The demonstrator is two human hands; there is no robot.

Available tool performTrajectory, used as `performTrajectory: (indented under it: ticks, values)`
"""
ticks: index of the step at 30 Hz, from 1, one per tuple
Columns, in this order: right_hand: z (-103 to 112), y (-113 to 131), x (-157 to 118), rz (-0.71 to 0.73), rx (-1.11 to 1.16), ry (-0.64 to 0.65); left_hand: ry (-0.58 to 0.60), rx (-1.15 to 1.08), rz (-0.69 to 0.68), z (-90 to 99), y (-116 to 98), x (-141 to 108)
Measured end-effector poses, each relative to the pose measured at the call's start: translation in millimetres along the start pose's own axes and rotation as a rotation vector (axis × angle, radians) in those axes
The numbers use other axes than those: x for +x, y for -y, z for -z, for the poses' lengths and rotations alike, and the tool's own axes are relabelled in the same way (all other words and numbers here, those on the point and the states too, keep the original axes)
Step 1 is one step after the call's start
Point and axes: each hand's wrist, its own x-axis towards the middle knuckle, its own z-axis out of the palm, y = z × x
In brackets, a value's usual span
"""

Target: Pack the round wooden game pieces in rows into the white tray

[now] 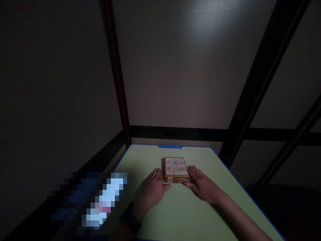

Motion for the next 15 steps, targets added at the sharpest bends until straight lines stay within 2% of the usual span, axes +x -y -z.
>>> performTrajectory:
  ticks: [3,6,10,12,15]
  values:
    - [8,8,-24,0.033,-0.038,-0.083,0.027,0.062,0.019,4.7,-16,-27]
    - [5,18,-49,0.071,-0.086,-0.137,0.023,0.106,0.003,2.5,-39,-45]
    - [-8,28,-63,0.140,-0.097,-0.158,0.052,0.089,-0.114,-7.3,-61,-48]
    - [-13,31,-62,0.175,-0.079,-0.197,0.072,0.087,-0.190,-9.5,-66,-44]
    - [-15,35,-60,0.194,-0.047,-0.280,0.096,0.067,-0.218,-5.2,-69,-42]
